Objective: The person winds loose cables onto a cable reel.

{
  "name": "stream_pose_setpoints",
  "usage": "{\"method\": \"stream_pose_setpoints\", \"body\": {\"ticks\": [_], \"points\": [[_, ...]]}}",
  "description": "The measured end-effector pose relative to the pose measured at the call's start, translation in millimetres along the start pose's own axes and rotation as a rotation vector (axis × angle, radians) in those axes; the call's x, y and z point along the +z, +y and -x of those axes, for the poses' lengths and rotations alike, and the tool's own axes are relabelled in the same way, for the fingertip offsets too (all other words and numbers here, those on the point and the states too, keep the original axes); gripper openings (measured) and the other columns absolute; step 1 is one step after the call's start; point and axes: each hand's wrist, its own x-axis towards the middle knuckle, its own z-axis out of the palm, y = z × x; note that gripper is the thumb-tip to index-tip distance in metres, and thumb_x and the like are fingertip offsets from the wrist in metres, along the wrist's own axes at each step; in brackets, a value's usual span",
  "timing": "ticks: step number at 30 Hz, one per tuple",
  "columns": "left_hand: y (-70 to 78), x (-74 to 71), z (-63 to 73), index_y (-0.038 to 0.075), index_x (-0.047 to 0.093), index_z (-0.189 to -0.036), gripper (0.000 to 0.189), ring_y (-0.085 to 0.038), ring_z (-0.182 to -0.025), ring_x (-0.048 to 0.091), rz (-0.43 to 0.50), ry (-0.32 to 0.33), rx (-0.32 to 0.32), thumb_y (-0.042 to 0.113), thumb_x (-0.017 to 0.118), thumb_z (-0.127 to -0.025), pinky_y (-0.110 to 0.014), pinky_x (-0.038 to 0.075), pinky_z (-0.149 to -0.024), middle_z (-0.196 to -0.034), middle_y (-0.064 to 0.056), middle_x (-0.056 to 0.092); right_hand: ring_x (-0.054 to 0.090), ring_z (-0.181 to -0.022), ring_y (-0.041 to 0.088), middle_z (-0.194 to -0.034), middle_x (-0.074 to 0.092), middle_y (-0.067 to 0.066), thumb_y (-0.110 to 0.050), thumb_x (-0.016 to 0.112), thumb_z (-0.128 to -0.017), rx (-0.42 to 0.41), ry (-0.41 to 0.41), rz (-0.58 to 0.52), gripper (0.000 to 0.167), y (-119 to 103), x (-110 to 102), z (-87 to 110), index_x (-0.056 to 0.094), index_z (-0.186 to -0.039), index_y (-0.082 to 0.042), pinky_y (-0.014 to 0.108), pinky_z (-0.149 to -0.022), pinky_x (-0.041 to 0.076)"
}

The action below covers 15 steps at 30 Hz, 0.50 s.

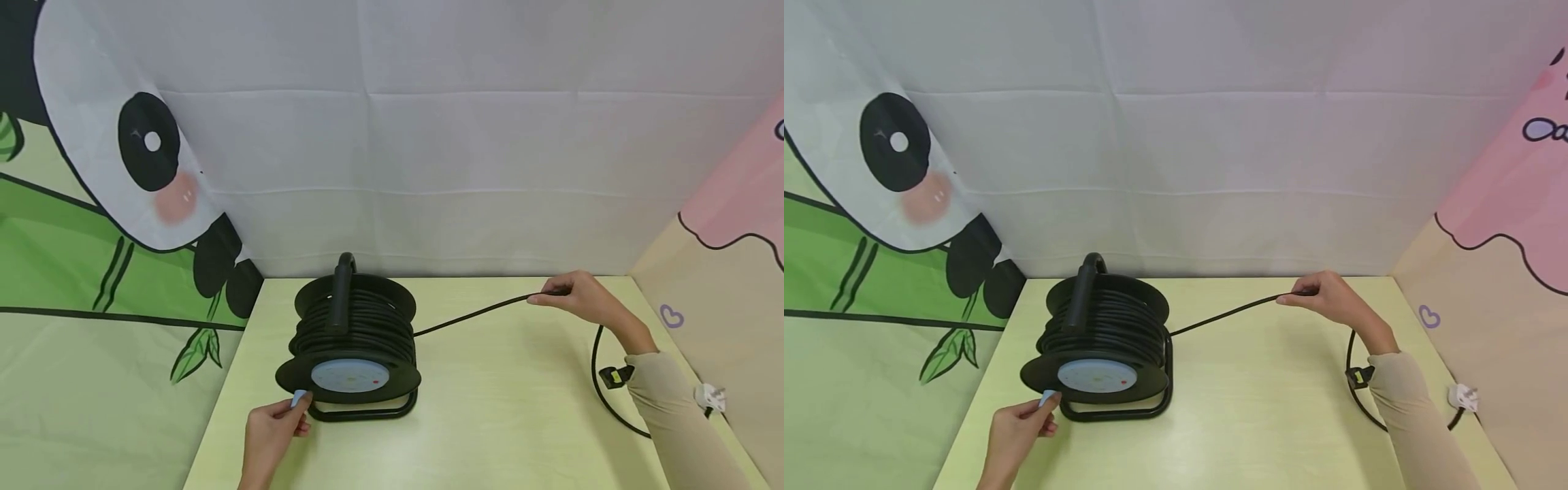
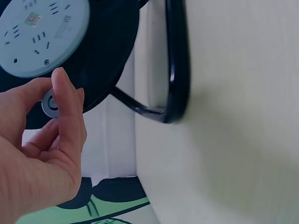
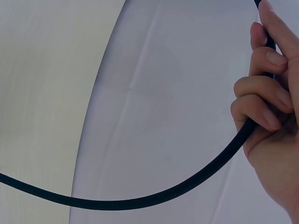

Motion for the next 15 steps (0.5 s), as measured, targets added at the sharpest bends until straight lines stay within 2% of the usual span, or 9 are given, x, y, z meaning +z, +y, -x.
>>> {"method": "stream_pose_setpoints", "body": {"ticks": [8, 15], "points": [[21.4, -16.0, 6.5, -0.01, 0.075, -0.101, 0.037, -0.018, -0.059, 0.071, -0.004, 0.024, -0.017, 0.026, 0.08, -0.092, -0.027, 0.062, -0.06, -0.068, -0.006, 0.071, 0.037, -0.06, 0.006, -0.064, 0.049, -0.007, -0.031, 0.076, -0.095, -0.003, -0.008, -0.009, 0.024, 5.6, -0.1, 4.2, 0.07, -0.075, -0.021, 0.026, -0.055, 0.033], [36.0, -21.5, 11.0, -0.009, 0.075, -0.104, 0.04, -0.019, -0.06, 0.072, -0.008, 0.033, -0.009, 0.029, 0.08, -0.092, -0.026, 0.062, -0.062, -0.07, -0.005, 0.071, 0.038, -0.062, 0.007, -0.065, 0.053, -0.006, -0.036, 0.075, -0.096, 0.027, -0.007, -0.007, 0.023, 12.4, 1.2, 8.3, 0.072, -0.077, -0.022, 0.027, -0.055, 0.034]]}}
